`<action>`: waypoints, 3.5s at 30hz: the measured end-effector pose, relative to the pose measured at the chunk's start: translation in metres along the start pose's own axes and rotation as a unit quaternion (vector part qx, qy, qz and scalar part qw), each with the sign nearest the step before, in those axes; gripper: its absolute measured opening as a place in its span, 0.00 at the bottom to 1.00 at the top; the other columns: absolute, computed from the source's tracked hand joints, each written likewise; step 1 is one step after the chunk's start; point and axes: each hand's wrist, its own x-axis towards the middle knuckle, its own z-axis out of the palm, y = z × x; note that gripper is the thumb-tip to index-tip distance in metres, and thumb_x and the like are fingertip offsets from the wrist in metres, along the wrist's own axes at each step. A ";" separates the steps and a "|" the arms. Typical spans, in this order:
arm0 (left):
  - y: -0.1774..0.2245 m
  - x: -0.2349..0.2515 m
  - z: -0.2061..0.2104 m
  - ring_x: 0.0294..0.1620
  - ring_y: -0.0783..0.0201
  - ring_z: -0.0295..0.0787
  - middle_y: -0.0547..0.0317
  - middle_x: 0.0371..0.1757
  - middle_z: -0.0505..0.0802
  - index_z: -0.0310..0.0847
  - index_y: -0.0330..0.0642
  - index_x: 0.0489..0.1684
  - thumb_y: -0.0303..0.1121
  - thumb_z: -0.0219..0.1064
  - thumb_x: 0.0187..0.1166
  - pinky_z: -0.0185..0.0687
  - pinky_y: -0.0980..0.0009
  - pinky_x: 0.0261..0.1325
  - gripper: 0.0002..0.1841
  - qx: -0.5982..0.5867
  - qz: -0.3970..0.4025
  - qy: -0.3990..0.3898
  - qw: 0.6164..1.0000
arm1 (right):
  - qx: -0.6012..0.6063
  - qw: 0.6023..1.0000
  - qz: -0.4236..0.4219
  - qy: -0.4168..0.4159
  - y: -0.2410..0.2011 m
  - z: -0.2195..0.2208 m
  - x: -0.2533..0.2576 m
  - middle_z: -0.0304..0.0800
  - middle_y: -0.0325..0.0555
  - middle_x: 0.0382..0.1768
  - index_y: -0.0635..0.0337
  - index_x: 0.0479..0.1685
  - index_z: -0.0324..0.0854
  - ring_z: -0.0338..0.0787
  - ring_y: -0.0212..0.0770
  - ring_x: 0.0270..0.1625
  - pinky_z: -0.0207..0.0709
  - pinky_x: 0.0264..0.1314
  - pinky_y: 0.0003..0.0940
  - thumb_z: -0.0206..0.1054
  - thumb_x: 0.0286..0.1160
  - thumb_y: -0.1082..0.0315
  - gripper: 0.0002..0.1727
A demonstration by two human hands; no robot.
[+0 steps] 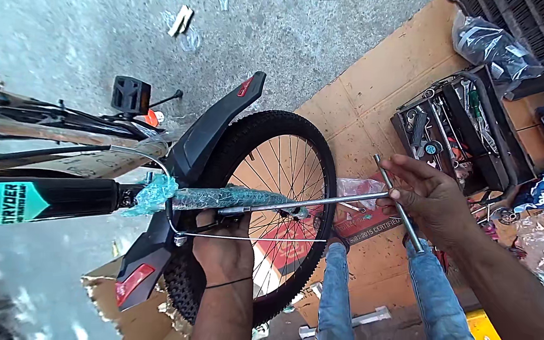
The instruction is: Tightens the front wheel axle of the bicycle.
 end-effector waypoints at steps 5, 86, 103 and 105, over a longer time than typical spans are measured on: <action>0.009 -0.004 0.006 0.57 0.53 0.90 0.49 0.57 0.88 0.71 0.44 0.66 0.40 0.51 0.92 0.89 0.51 0.61 0.14 0.018 -0.028 0.019 0.999 | 0.015 0.993 0.113 -0.037 0.015 -0.007 -0.005 0.87 0.56 0.69 0.48 0.88 0.63 0.97 0.55 0.49 0.94 0.49 0.46 0.63 0.69 0.91 0.44; -0.015 0.017 -0.011 0.59 0.56 0.89 0.54 0.54 0.89 0.72 0.49 0.60 0.50 0.38 0.93 0.84 0.49 0.66 0.21 -0.059 -0.043 -0.062 0.995 | -0.428 0.801 -0.208 -0.363 0.061 -0.021 0.058 0.94 0.37 0.41 0.51 0.68 0.87 0.90 0.32 0.40 0.86 0.48 0.36 0.57 0.89 0.63 0.18; -0.034 0.008 -0.030 0.63 0.51 0.87 0.53 0.55 0.90 0.77 0.48 0.52 0.51 0.36 0.82 0.74 0.43 0.74 0.25 -0.249 -0.014 -0.145 0.958 | -0.639 0.664 -0.333 -0.199 -0.030 0.053 -0.033 0.81 0.32 0.22 0.52 0.50 0.90 0.79 0.33 0.23 0.68 0.24 0.31 0.63 0.72 0.61 0.14; -0.035 0.010 -0.035 0.66 0.49 0.85 0.51 0.58 0.89 0.78 0.46 0.55 0.48 0.43 0.79 0.72 0.42 0.77 0.22 -0.265 -0.024 -0.171 0.949 | -0.649 0.656 -0.337 -0.184 -0.046 0.076 -0.041 0.81 0.34 0.20 0.52 0.43 0.90 0.79 0.36 0.21 0.67 0.21 0.33 0.61 0.74 0.61 0.12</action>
